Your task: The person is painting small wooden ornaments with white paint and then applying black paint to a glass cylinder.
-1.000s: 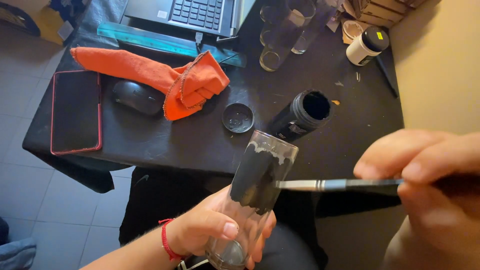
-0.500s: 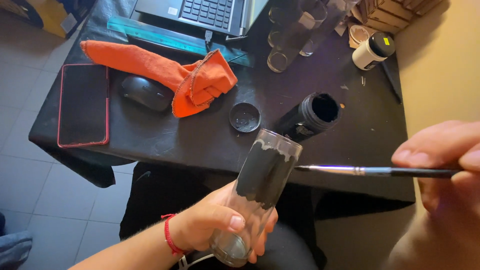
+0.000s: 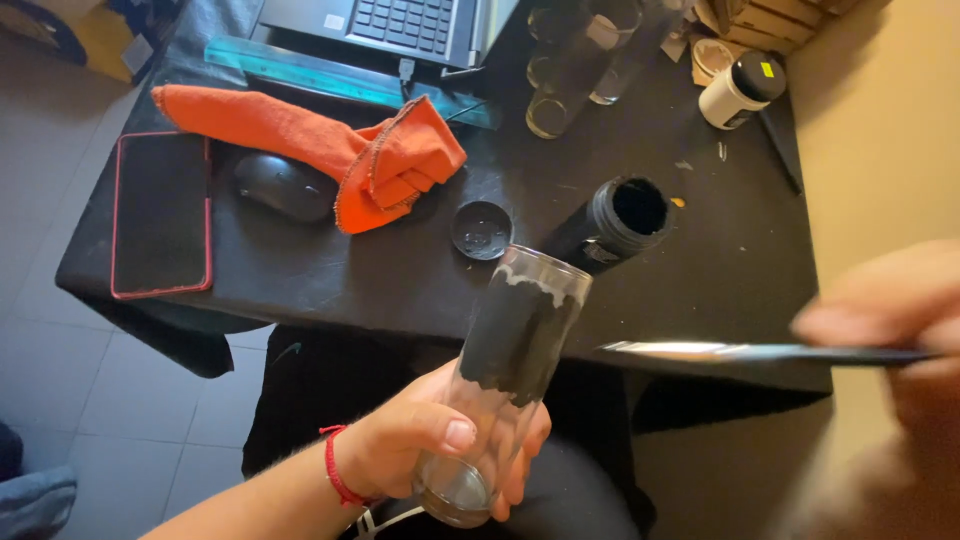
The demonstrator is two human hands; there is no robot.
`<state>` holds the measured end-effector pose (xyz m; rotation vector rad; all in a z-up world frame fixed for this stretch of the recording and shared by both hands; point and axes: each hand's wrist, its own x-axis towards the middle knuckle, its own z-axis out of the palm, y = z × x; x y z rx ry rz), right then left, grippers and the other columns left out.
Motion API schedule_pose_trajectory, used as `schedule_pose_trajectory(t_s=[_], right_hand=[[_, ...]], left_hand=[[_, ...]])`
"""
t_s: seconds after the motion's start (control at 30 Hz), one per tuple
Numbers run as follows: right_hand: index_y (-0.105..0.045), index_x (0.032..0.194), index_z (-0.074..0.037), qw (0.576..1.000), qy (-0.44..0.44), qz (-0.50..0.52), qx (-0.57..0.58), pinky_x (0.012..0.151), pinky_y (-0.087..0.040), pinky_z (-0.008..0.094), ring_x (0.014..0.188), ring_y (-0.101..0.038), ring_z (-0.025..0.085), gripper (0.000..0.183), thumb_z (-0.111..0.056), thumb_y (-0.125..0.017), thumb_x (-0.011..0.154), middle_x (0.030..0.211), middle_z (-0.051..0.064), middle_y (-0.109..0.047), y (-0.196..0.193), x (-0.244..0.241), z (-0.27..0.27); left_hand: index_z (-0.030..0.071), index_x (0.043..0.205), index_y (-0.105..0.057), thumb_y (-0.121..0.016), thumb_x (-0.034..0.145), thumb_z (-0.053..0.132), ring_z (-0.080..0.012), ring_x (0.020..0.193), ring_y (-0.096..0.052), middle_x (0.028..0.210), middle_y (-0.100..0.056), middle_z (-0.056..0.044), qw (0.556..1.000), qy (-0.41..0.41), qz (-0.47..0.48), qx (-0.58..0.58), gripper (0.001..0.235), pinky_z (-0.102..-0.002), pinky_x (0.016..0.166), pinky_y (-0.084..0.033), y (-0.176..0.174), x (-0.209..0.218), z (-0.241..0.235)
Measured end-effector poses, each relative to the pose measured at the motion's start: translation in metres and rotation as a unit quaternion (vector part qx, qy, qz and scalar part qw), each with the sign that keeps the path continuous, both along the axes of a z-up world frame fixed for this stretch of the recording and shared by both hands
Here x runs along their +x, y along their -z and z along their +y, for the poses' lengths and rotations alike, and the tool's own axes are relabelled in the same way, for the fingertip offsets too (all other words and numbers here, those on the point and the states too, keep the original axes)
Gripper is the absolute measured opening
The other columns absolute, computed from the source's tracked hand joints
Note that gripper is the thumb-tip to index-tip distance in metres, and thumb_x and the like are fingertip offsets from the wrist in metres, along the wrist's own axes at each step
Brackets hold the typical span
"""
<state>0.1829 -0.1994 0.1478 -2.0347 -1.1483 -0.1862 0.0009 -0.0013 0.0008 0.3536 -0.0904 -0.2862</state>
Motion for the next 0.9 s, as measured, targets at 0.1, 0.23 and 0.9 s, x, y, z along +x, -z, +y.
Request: schedule_pose_trajectory(t_s=[0.1,0.23,0.9], right_hand=[[-0.048,0.103,-0.022,0.969,-0.212,0.086,0.094,0.080,-0.066,0.027,0.081,-0.077,0.018,0.015,-0.028,-0.052,0.090,0.092,0.006,-0.069,0.020,0.036,-0.011],[-0.046,0.098,-0.015,0.969,-0.083,0.153,0.172,0.076,-0.058,0.029,0.076,-0.068,0.021,0.012,-0.023,-0.050,0.089,0.085,0.011,-0.060,0.016,-0.002,0.012],[-0.047,0.105,-0.027,0.961,-0.199,0.029,0.192,0.068,-0.065,0.019,0.072,-0.066,0.011,0.010,-0.033,-0.052,0.100,0.086,-0.004,-0.060,0.041,0.008,-0.005]], left_hand=[[-0.017,0.107,-0.053,-0.076,0.072,0.021,-0.0330,0.072,-0.070,0.087,-0.067,-0.027,0.999,0.005,-0.016,-0.041,0.057,-0.034,0.065,-0.059,-0.001,0.002,-0.003],[-0.017,0.106,-0.053,-0.073,0.074,0.023,-0.0315,0.074,-0.071,0.087,-0.069,-0.027,0.998,0.006,-0.034,-0.047,0.055,-0.032,0.065,-0.059,0.000,0.002,-0.004],[0.000,0.156,-0.025,-0.073,0.070,0.015,-0.0411,0.076,-0.067,0.103,-0.051,-0.031,0.985,0.018,-0.030,-0.169,0.100,-0.039,0.064,-0.058,0.014,-0.007,-0.016]])
